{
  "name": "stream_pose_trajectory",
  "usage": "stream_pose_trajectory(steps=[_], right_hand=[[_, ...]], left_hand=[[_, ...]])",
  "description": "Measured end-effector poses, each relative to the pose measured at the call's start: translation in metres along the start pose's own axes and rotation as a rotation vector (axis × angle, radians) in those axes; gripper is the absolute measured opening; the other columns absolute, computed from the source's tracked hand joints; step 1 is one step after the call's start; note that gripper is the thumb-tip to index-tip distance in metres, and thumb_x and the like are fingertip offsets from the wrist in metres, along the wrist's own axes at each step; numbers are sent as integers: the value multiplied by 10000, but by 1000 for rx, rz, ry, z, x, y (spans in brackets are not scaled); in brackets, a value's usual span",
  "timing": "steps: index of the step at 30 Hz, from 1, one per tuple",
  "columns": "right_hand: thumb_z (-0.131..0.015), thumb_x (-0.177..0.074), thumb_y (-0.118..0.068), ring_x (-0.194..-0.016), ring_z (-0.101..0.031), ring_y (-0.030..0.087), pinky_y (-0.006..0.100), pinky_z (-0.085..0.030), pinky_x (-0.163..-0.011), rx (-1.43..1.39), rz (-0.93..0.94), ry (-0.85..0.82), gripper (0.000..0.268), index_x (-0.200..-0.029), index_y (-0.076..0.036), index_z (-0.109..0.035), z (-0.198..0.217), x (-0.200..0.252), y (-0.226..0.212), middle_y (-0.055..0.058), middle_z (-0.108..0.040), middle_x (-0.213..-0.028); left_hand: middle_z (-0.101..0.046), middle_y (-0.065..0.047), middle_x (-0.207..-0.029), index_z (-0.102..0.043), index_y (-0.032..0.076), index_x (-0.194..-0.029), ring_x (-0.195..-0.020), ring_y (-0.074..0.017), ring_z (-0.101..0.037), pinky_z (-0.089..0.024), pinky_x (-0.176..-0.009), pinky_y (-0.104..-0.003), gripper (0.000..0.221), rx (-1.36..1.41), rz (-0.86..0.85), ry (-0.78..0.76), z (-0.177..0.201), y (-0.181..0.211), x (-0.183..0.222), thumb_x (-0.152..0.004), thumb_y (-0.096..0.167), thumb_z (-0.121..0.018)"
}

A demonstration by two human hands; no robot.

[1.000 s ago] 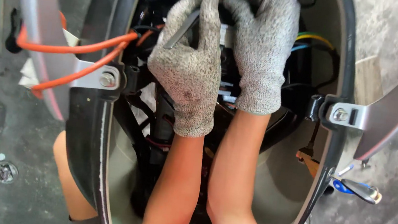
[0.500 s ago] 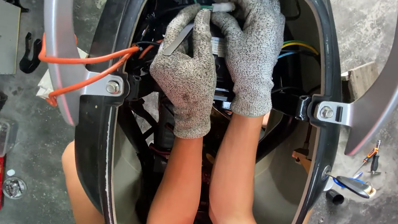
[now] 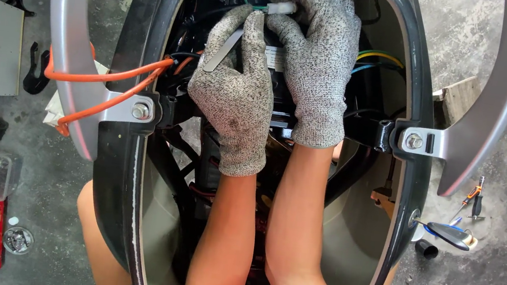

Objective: The person sits on the floor in front of a scooter with its seat removed and works inside the under-seat battery compartment. They handle the battery and wiring, use a small hand tool to loosen and tighten connections, and reposition components while working with both hands.

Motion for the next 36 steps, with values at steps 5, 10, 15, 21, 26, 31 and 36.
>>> stream_pose_trajectory(steps=[5, 10, 15, 21, 26, 31, 36], right_hand=[[-859, -915, -176, -1026, -659, 212, 418, -506, -945, 42, 42, 15, 195, -1084, -148, -764, 1, 0, -3, 5, -724, -1083], [-838, -934, -196, -1050, -668, 205, 373, -546, -941, -61, -38, -23, 191, -1104, -165, -756, -1, -1, 4, -8, -723, -1107], [-837, -889, -171, -1022, -673, 231, 420, -518, -916, 26, 5, -24, 205, -1079, -141, -766, 2, -6, -5, 27, -727, -1074], [-820, -814, -156, -965, -696, 266, 409, -539, -883, 15, -58, -14, 223, -1027, -117, -771, -2, -16, -8, 72, -744, -1017], [-822, -771, -150, -944, -699, 305, 410, -534, -855, 36, -99, 2, 219, -985, -115, -788, -6, -18, -9, 106, -748, -991], [-804, -771, -147, -988, -716, 306, 419, -538, -911, 7, -56, 38, 221, -989, -118, -787, -2, -16, -16, 100, -759, -1027], [-794, -786, -176, -998, -695, 315, 438, -516, -921, 65, -13, 28, 213, -994, -132, -788, -8, -18, -7, 88, -756, -1041]], left_hand=[[-801, -92, -1103, -735, 57, -1188, -1047, -178, -800, -633, -919, -307, 198, -2, 8, 1, -1, -2, 1, -1063, 205, -694], [-800, -92, -1118, -727, 67, -1210, -1065, -141, -781, -619, -933, -287, 203, -29, -35, 3, -1, -2, 1, -1080, 218, -689], [-801, -76, -949, -741, 61, -1134, -855, -168, -752, -591, -762, -300, 221, 79, 186, 23, -2, -5, -2, -1014, 246, -718], [-786, -106, -925, -748, 71, -1091, -844, -199, -782, -588, -756, -331, 258, -30, 146, 7, 1, -6, -14, -988, 305, -711], [-782, -128, -942, -746, 66, -1110, -813, -246, -770, -580, -736, -350, 292, -27, 173, -21, 1, -14, -19, -979, 322, -695], [-786, -133, -1019, -747, 64, -1132, -941, -271, -763, -577, -803, -373, 284, -22, 74, 0, -1, -18, -19, -1002, 305, -673], [-792, -118, -991, -741, 79, -1131, -928, -256, -780, -585, -806, -367, 278, 47, 127, 11, -2, -23, -21, -981, 302, -669]])
Point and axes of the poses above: each hand's wrist, its own x-axis away from the middle knuckle, its own z-axis out of the back of the hand, y = z × x, the point moved 6 cm from there along -x, towards the middle knuckle
